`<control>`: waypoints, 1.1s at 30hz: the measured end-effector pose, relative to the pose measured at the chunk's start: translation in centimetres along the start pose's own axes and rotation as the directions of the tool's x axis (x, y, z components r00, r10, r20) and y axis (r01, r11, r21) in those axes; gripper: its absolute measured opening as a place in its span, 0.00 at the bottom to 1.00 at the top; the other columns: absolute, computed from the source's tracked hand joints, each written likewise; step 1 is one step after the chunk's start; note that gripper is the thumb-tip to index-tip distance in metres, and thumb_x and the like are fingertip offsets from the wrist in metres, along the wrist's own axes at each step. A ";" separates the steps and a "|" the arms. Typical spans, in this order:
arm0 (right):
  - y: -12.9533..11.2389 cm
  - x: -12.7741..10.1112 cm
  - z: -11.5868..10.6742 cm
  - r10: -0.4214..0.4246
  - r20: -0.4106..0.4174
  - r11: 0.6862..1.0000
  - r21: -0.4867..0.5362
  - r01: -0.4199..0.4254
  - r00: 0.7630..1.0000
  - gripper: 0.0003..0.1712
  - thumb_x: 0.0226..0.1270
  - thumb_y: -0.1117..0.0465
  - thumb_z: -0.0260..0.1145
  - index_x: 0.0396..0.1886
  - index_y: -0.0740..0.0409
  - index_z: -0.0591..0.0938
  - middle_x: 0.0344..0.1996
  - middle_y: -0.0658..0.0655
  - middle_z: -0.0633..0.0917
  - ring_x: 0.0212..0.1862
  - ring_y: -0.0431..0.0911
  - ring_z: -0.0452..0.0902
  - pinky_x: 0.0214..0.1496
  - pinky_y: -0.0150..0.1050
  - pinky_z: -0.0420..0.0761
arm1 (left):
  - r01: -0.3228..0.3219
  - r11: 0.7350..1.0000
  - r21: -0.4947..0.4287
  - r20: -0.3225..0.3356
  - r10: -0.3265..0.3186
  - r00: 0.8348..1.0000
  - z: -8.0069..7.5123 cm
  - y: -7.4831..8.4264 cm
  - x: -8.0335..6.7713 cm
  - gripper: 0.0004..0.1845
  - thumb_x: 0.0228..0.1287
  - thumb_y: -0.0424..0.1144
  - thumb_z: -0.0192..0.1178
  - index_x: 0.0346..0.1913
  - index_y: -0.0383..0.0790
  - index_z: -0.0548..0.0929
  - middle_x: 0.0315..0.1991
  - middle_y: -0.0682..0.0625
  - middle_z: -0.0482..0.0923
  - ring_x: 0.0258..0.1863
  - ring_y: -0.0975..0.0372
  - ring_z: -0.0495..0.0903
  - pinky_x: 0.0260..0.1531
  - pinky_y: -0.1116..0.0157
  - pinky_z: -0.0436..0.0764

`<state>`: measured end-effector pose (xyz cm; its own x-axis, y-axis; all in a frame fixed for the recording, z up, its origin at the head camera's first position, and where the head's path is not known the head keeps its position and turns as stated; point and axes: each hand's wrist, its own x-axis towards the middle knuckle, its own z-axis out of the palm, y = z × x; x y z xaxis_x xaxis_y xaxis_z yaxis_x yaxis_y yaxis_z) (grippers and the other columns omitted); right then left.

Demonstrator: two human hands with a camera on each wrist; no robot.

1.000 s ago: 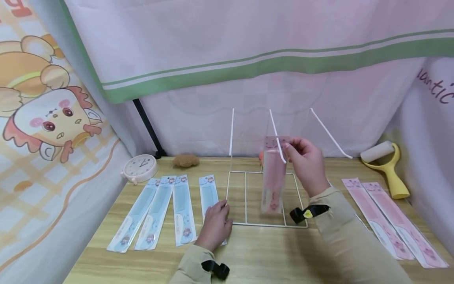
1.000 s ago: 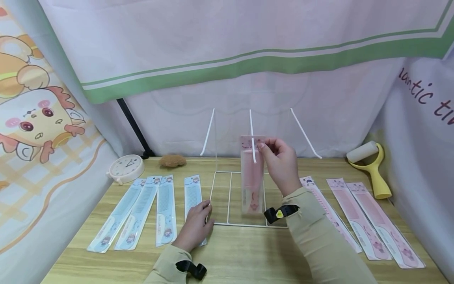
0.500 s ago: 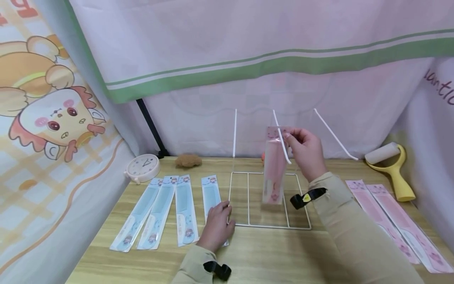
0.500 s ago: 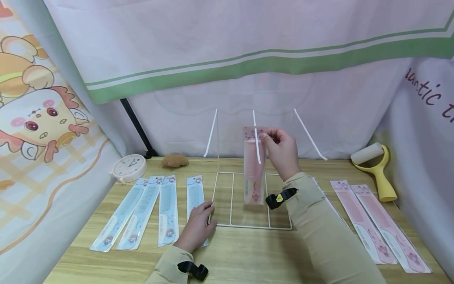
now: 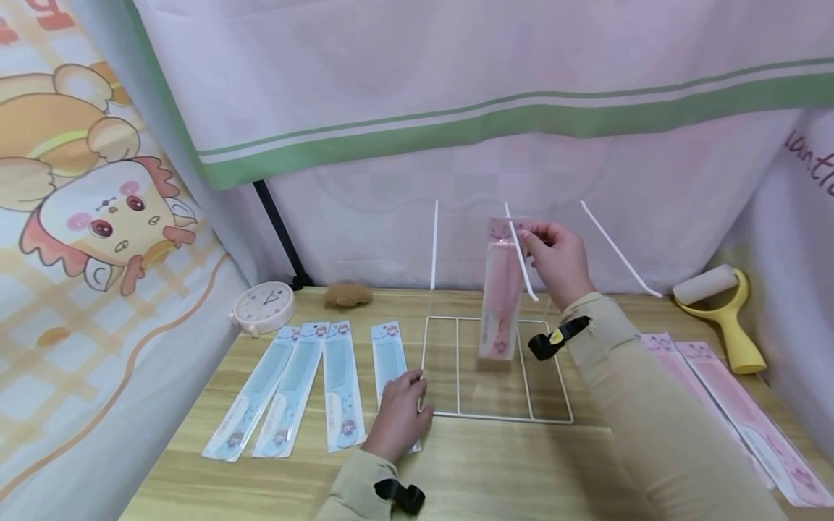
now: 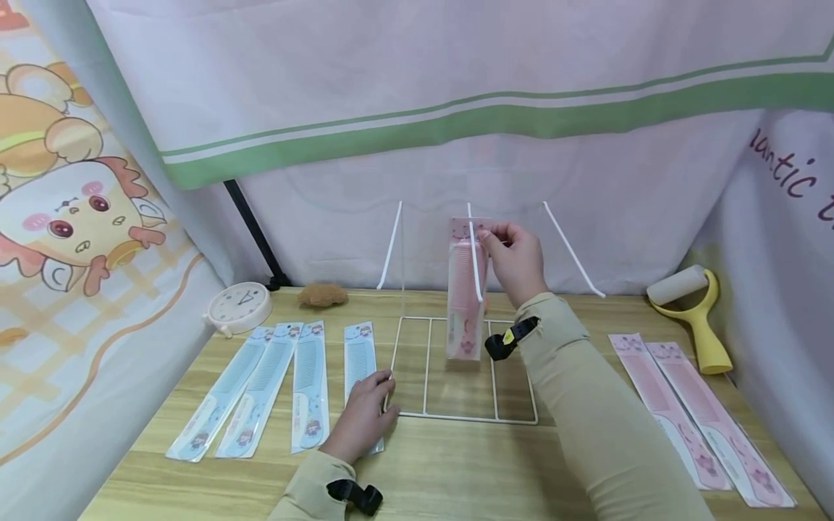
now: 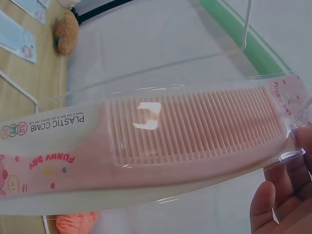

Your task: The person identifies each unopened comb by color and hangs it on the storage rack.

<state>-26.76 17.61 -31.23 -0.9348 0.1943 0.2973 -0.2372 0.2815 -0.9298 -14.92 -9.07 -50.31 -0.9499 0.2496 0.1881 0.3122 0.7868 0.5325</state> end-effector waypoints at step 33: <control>2.6 1.8 -1.2 0.038 0.018 0.985 -0.170 -0.034 0.999 0.17 0.75 0.55 0.63 0.55 0.62 0.80 0.46 0.59 0.83 0.44 0.45 0.80 0.46 0.36 0.78 | 0.029 1.000 0.001 0.012 -0.029 0.999 -0.2 0.2 0.0 0.22 0.65 0.37 0.65 0.58 0.27 0.80 0.67 0.37 0.71 0.68 0.43 0.67 0.72 0.41 0.57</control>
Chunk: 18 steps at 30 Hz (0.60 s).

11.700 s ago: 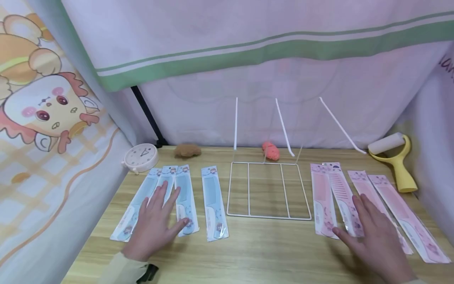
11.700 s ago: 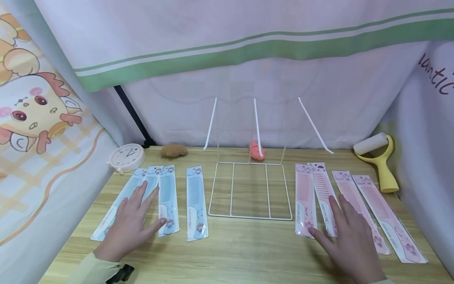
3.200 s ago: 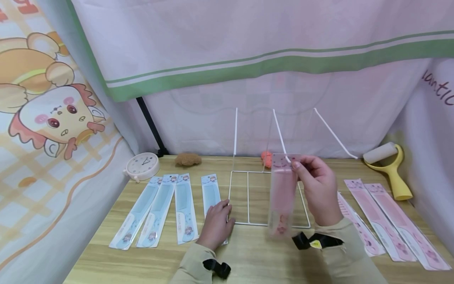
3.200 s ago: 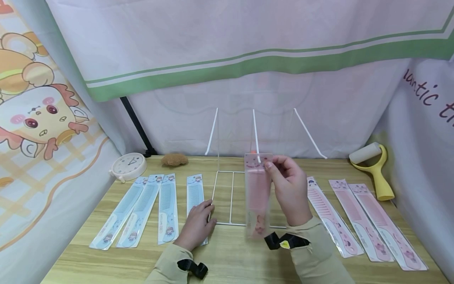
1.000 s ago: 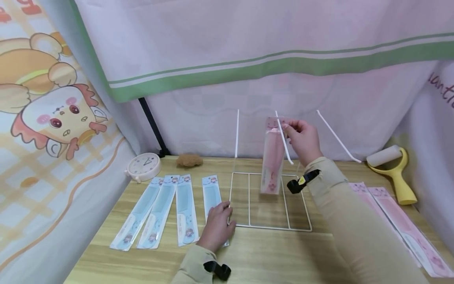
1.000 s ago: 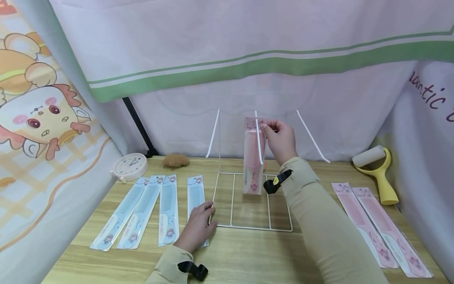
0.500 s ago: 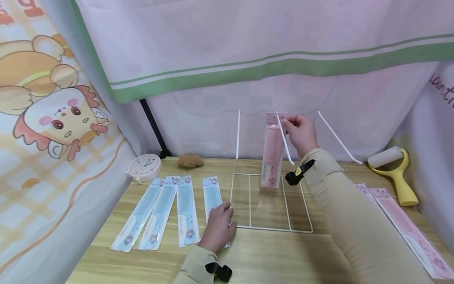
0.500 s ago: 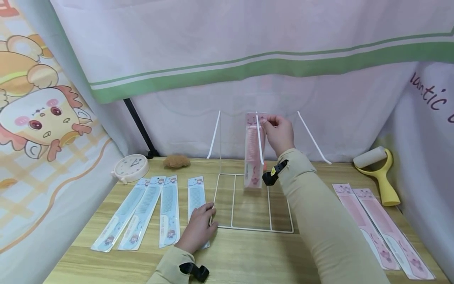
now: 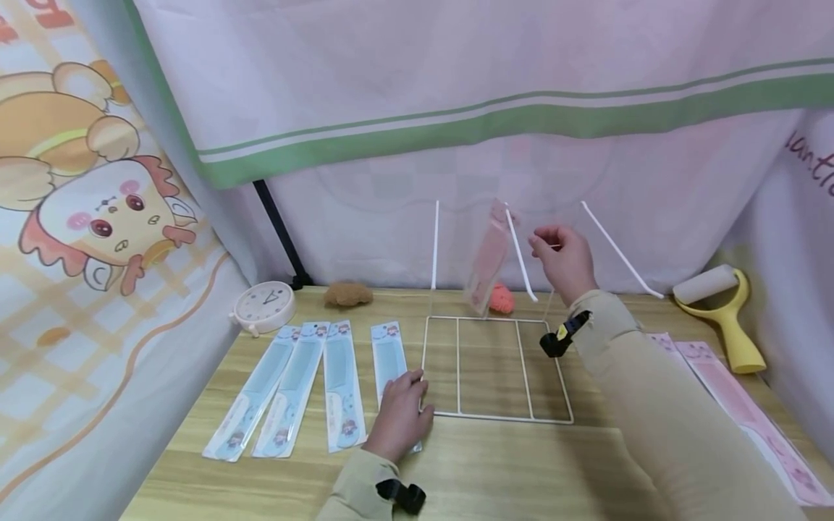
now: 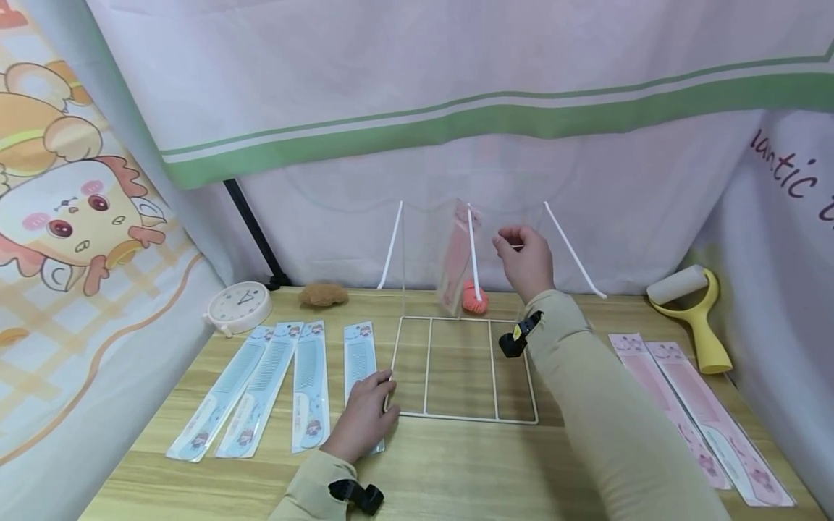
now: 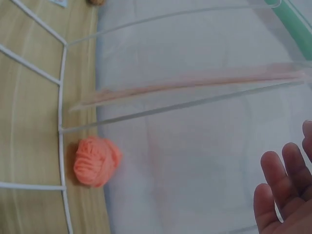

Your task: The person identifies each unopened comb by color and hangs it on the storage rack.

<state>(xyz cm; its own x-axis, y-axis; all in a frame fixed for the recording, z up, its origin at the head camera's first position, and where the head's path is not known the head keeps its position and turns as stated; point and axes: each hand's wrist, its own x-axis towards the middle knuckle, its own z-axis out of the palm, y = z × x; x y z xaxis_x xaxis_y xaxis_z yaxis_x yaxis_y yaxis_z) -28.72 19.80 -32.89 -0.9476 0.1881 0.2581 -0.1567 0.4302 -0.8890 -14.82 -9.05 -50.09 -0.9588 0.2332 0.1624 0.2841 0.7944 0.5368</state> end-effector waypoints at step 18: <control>3.2 -3.8 -2.0 -0.129 0.064 0.985 -0.107 0.135 0.990 0.22 0.74 0.50 0.64 0.52 0.66 0.81 0.46 0.62 0.84 0.45 0.48 0.75 0.49 0.36 0.76 | -0.011 1.000 0.012 -0.006 0.011 1.000 0.1 -0.1 0.1 0.21 0.65 0.37 0.65 0.57 0.28 0.81 0.66 0.38 0.71 0.68 0.44 0.68 0.72 0.40 0.57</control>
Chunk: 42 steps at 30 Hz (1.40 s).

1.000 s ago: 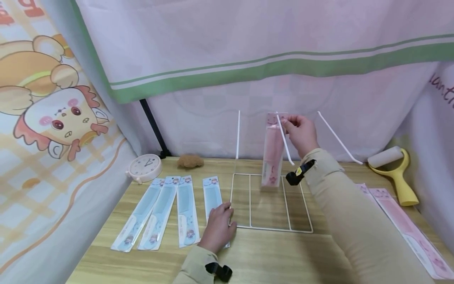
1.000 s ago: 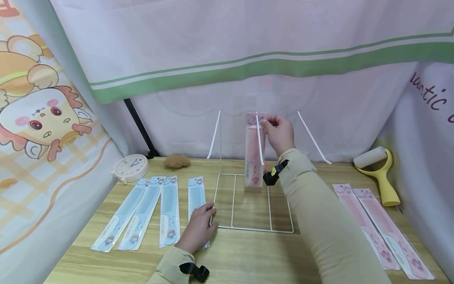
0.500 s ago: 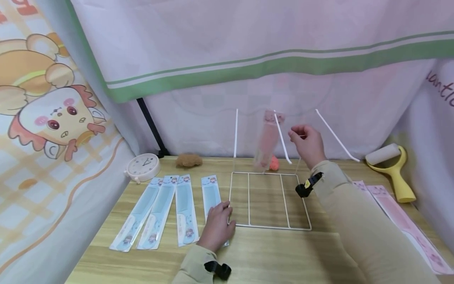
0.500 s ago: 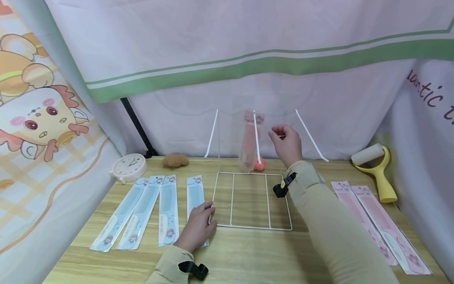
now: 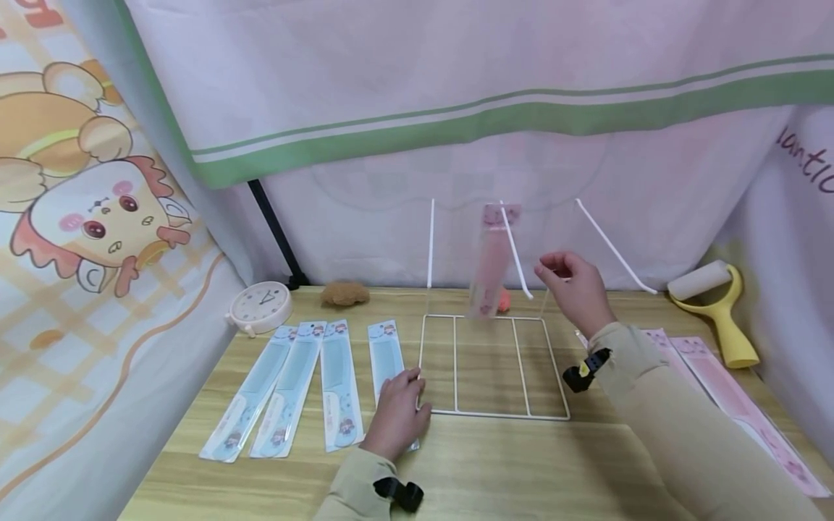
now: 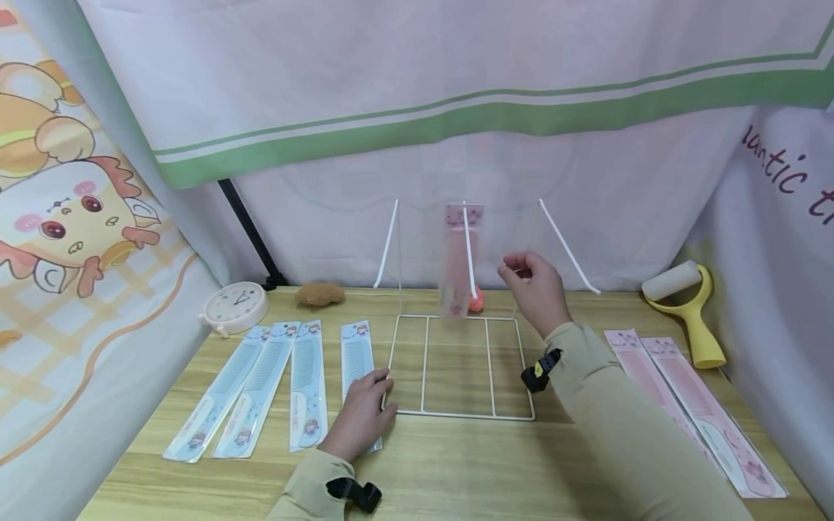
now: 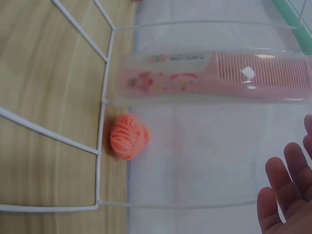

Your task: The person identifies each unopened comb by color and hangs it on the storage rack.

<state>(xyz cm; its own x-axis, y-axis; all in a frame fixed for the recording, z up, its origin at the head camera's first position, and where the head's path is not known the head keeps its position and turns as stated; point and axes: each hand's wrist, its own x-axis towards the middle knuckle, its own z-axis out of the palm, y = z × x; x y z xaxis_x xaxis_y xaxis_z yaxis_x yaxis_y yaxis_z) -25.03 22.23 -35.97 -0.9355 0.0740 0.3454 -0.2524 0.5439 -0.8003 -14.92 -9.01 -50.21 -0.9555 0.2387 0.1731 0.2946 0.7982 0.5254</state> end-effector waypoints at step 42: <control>15.9 -3.3 -4.5 0.261 0.196 0.963 -0.123 -0.241 0.945 0.47 0.68 0.38 0.65 0.74 0.66 0.64 0.69 0.73 0.68 0.64 0.67 0.68 0.61 0.59 0.72 | 0.003 1.000 -0.026 0.003 -0.003 1.000 0.0 -0.3 0.0 0.21 0.65 0.36 0.63 0.58 0.28 0.80 0.67 0.37 0.71 0.68 0.43 0.67 0.72 0.42 0.58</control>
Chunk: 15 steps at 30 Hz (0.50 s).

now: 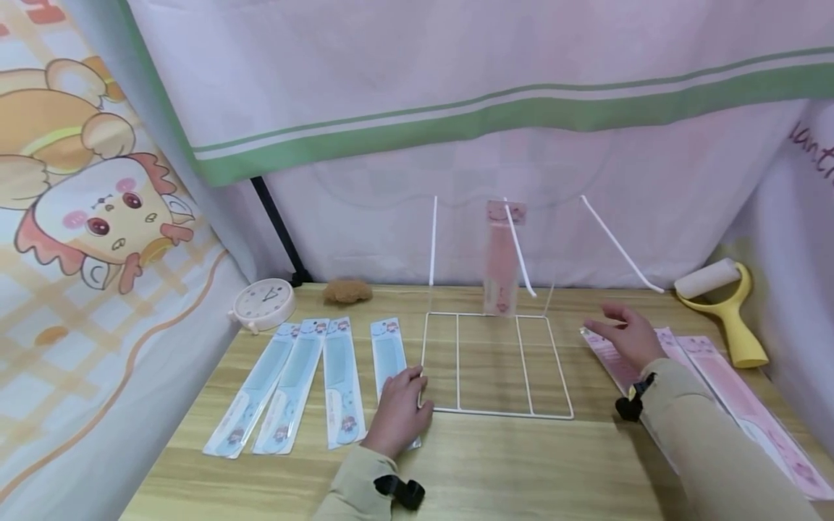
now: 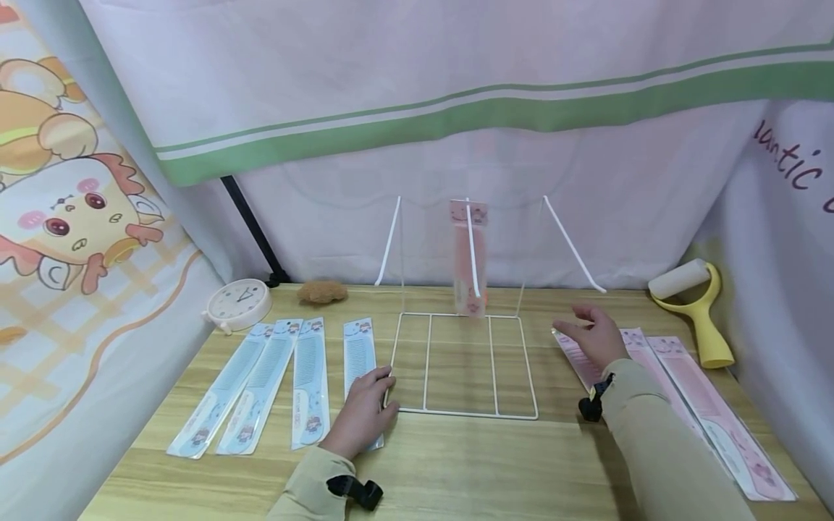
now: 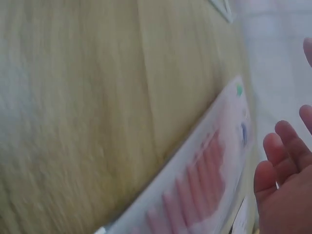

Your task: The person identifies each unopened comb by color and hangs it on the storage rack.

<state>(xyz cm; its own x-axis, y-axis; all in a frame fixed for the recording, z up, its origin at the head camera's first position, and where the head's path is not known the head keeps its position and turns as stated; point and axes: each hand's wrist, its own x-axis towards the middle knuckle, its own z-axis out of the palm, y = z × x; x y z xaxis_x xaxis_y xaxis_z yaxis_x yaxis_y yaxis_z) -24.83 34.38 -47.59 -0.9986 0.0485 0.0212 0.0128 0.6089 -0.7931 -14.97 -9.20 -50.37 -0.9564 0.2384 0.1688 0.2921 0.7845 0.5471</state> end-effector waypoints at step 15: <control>2.9 1.2 0.1 0.062 0.054 0.995 -0.077 -0.057 0.997 0.48 0.63 0.49 0.73 0.70 0.75 0.62 0.67 0.78 0.66 0.69 0.72 0.59 0.69 0.65 0.61 | -0.012 1.000 0.000 -0.009 0.012 1.000 0.1 0.0 0.0 0.21 0.64 0.36 0.64 0.57 0.26 0.80 0.66 0.36 0.72 0.67 0.43 0.68 0.71 0.42 0.59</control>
<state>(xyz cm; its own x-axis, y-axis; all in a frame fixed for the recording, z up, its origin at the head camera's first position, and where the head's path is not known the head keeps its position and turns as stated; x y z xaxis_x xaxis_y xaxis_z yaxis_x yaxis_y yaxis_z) -26.01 36.11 -49.94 -0.9972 0.0427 -0.0608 0.0738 0.6641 -0.7440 -14.96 -9.18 -50.44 -0.9527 0.2429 0.1829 0.3038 0.7816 0.5447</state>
